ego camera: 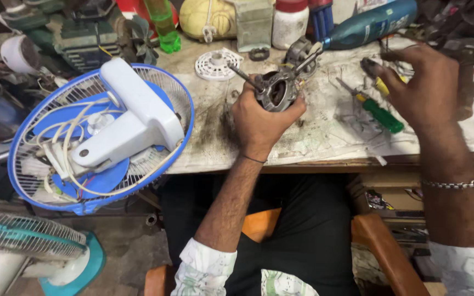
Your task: The person disassembles a small electric motor on a cluttered workbench, removes the rotor, cleans it with a cloth, and reassembles the motor using pliers and a screwdriver.
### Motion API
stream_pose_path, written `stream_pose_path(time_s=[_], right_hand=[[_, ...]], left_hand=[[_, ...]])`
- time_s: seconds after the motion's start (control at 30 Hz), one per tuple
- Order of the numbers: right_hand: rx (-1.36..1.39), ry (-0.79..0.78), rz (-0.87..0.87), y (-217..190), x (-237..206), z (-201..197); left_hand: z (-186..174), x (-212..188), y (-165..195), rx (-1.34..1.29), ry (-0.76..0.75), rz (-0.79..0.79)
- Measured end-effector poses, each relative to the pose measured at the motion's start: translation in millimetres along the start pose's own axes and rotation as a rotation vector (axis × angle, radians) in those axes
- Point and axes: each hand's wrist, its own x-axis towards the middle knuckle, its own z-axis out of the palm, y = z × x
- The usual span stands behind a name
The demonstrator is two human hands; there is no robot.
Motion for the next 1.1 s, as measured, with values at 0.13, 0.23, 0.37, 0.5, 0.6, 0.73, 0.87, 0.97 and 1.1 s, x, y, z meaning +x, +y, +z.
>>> stream_pose_path(time_s=[0.13, 0.23, 0.37, 0.5, 0.6, 0.73, 0.87, 0.97, 1.1], right_hand=[[0.221, 0.068, -0.342, -73, 11, -4], [0.192, -0.022, -0.453, -128, 22, 6], [0.080, -0.163, -0.379, -157, 36, 24], [0.107, -0.172, -0.382, -152, 38, 29], [0.194, -0.132, -0.379, -149, 36, 27], [0.215, -0.099, -0.385, -151, 36, 26], [0.122, -0.166, -0.374, -153, 37, 28], [0.024, -0.220, -0.351, -154, 34, 29], [-0.032, -0.190, -0.344, -156, 28, 28]], left_hand=[[1, -7, -2, 0.058, -0.043, 0.046], [2, -13, -7, 0.067, -0.072, 0.085], [2, -13, -14, 0.080, -0.101, 0.167], [6, -14, -16, 0.063, -0.100, 0.139], [8, -15, -17, 0.056, -0.100, 0.159], [7, -14, -17, 0.060, -0.082, 0.192], [7, -14, -19, 0.065, -0.110, 0.183], [7, -16, -20, 0.082, -0.115, 0.180], [9, -17, -21, 0.097, -0.099, 0.208]])
